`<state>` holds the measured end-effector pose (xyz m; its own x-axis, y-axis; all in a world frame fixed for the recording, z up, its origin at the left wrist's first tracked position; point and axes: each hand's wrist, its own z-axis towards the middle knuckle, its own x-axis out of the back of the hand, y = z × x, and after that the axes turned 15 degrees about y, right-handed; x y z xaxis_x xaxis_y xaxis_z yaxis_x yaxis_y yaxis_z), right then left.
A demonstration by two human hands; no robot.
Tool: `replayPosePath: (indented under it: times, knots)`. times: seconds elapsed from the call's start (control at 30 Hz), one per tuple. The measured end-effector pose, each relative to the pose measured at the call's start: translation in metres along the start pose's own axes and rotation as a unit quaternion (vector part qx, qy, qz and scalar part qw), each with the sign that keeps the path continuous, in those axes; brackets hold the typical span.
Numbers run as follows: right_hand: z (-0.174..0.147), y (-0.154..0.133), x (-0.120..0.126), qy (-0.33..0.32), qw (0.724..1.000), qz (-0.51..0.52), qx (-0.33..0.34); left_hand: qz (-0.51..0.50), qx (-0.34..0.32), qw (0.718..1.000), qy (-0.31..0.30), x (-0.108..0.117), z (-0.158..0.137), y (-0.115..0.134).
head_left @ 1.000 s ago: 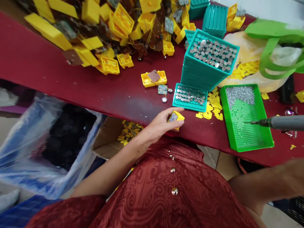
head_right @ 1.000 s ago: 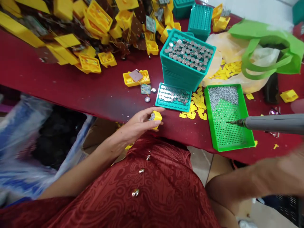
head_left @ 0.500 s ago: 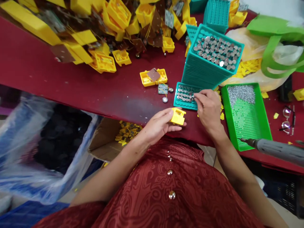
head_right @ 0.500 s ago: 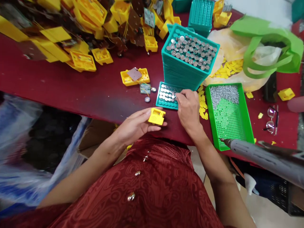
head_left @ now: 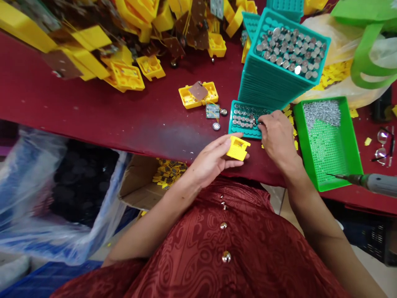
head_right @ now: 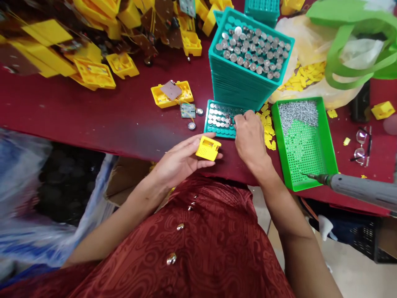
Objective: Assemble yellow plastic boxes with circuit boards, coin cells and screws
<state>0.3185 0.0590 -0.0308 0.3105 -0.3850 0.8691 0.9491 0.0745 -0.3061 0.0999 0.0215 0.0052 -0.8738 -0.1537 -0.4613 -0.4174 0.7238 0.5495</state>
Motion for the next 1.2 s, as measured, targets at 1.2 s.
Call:
replayPosePath:
  times: [1.2]
  knots:
    - [-0.028, -0.070, 0.026, 0.024, 0.939, 0.332, -0.089, 0.203, -0.232, 0.947, 0.087, 0.004, 0.010, -0.009]
